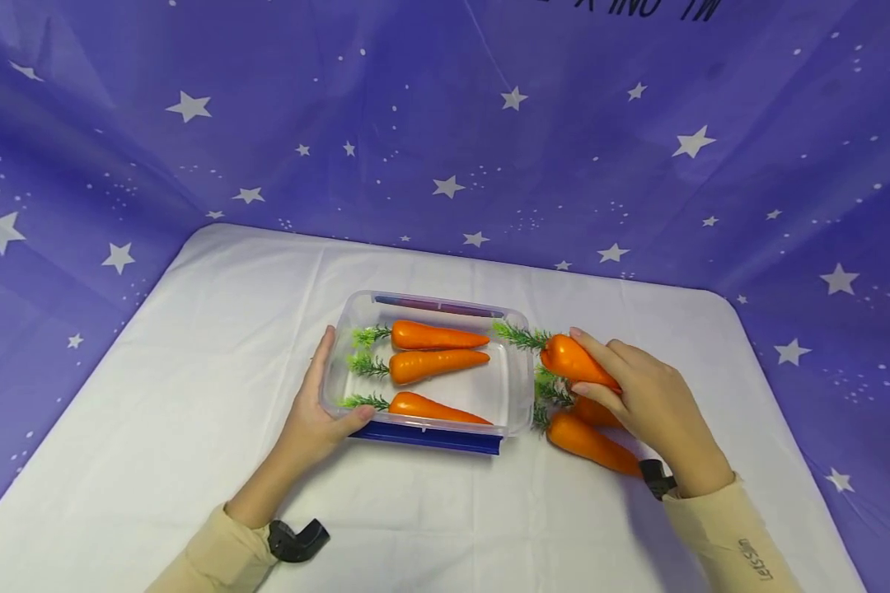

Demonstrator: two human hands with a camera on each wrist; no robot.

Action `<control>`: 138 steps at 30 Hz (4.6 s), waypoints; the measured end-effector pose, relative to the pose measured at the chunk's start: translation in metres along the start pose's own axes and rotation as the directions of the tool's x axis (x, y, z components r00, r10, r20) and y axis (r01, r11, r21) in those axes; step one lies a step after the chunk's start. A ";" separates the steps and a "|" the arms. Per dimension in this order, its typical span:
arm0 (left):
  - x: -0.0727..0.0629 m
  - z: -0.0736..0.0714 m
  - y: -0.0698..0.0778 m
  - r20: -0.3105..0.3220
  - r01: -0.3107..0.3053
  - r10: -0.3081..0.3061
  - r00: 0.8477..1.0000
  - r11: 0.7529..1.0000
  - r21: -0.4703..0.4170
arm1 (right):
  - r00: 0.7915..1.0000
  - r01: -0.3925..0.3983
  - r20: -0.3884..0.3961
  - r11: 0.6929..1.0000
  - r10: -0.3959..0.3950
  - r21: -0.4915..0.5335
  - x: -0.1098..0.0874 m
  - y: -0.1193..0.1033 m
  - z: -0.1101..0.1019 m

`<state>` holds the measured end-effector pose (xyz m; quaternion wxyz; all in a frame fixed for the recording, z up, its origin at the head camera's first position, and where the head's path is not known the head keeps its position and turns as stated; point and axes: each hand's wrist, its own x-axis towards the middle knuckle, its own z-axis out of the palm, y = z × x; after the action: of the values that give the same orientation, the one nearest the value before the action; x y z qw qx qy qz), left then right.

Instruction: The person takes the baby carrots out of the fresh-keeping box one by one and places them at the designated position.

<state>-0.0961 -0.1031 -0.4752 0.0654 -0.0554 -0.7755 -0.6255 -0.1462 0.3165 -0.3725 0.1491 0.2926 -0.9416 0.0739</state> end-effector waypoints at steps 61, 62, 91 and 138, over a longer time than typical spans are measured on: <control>-0.002 0.001 0.000 -0.002 0.019 -0.019 1.000 1.000 -0.008 | 0.946 -0.249 0.244 0.961 0.215 0.118 -0.061 0.047 0.036; -0.002 0.001 0.000 -0.001 0.018 -0.018 1.000 1.000 -0.007 | 0.947 -0.250 0.239 0.960 0.216 0.125 -0.060 0.047 0.036; 0.001 0.001 0.002 0.000 0.011 -0.011 1.000 1.000 0.007 | 0.973 -0.005 0.225 0.978 -0.043 0.208 0.067 -0.027 0.026; 0.001 0.000 0.000 0.009 0.007 -0.007 1.000 1.000 0.015 | 0.816 0.200 0.503 0.956 -0.284 0.214 0.115 -0.092 0.079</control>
<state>-0.0968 -0.1036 -0.4749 0.0602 -0.0549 -0.7807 -0.6196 -0.2023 0.1621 -0.4054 -0.1302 0.4296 -0.8926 0.0422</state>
